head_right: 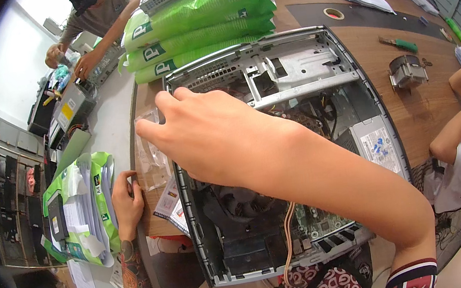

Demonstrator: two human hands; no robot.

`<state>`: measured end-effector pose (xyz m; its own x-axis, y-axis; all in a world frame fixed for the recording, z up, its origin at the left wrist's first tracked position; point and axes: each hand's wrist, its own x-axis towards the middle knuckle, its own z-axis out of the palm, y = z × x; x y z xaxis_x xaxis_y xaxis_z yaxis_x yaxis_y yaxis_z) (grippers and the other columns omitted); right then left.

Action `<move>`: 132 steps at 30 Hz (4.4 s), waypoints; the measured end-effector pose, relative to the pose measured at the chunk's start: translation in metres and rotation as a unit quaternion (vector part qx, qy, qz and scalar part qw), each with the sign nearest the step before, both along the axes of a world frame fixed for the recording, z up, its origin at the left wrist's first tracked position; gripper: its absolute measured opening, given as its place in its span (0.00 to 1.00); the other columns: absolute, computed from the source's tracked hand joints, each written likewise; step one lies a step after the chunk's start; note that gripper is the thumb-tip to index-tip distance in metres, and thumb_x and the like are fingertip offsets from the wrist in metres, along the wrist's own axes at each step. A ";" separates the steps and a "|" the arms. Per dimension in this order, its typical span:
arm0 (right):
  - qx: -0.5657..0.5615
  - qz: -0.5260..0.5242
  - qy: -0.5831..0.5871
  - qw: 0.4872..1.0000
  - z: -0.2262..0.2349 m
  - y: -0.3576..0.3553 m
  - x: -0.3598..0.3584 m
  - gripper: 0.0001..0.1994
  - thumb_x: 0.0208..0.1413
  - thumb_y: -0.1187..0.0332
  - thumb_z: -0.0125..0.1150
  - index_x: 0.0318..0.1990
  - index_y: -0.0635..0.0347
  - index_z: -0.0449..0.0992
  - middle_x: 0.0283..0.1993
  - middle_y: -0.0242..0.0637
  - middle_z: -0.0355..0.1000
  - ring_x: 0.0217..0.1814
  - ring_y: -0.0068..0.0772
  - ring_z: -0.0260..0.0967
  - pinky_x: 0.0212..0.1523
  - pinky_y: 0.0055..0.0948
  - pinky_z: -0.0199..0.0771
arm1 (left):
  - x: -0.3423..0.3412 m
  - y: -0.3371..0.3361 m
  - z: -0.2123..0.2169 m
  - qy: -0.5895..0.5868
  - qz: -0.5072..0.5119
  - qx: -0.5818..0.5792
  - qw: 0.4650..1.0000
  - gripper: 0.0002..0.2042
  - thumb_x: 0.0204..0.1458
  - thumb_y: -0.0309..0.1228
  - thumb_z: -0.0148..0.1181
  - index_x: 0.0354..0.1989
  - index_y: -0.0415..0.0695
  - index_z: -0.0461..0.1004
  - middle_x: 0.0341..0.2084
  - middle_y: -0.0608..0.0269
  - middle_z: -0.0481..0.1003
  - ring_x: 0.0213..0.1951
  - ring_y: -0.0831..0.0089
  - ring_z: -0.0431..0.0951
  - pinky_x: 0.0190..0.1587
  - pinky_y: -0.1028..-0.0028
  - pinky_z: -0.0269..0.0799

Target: The person uses a screwdriver to remove screws from the interior of a computer case, then reaches inside to manipulate internal cables and components.

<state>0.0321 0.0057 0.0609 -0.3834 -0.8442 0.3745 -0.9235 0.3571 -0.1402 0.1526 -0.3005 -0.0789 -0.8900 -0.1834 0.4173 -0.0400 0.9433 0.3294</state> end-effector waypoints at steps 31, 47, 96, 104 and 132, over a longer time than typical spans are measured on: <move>-0.038 0.056 -0.045 0.997 -0.008 0.012 -0.010 0.13 0.45 0.82 0.58 0.40 0.67 0.67 0.41 0.45 0.65 0.45 0.45 0.71 0.47 0.37 0.75 | -0.003 0.010 0.012 -0.041 0.020 0.018 0.999 0.10 0.51 0.21 0.54 0.42 0.39 0.73 0.34 0.49 0.75 0.38 0.48 0.75 0.42 0.58 0.70; 0.013 -0.043 0.089 0.995 0.001 0.002 0.002 0.08 0.53 0.70 0.59 0.39 0.62 0.72 0.35 0.41 0.71 0.33 0.36 0.77 0.30 0.29 0.78 | -0.003 0.011 0.010 -0.039 0.026 0.009 0.999 0.09 0.52 0.21 0.54 0.42 0.40 0.73 0.31 0.50 0.74 0.34 0.51 0.74 0.40 0.58 0.69; -0.721 -0.134 -0.456 0.505 -0.153 0.357 0.027 0.15 0.54 0.66 0.52 0.49 0.57 0.67 0.25 0.32 0.60 0.26 0.21 0.57 0.26 0.22 0.62 | -0.096 0.190 0.109 -0.193 -0.190 -0.488 0.829 0.09 0.45 0.28 0.62 0.34 0.53 0.86 0.63 0.52 0.65 0.66 0.56 0.62 0.64 0.55 0.59; -0.728 -0.140 -0.446 0.502 -0.163 0.364 0.030 0.12 0.58 0.69 0.52 0.49 0.57 0.66 0.27 0.30 0.60 0.26 0.18 0.56 0.25 0.19 0.58 | -0.097 0.201 0.103 -0.137 -0.212 -0.564 0.786 0.06 0.44 0.31 0.61 0.26 0.48 0.84 0.62 0.53 0.65 0.60 0.56 0.67 0.61 0.61 0.61; -0.708 -0.164 -0.383 0.571 -0.164 0.353 0.041 0.09 0.58 0.71 0.54 0.44 0.60 0.66 0.28 0.31 0.61 0.27 0.21 0.62 0.29 0.20 0.59 | -0.116 0.200 0.109 -0.528 -0.028 -0.173 0.831 0.22 0.45 0.24 0.47 0.49 0.33 0.77 0.41 0.39 0.79 0.46 0.50 0.79 0.51 0.60 0.73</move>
<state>0.0728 0.3586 -0.1027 -0.9424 0.2607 0.2093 -0.3144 -0.4780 -0.8202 0.0371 -0.1005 0.0305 -0.7960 -0.1614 -0.5833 -0.0877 0.9844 -0.1526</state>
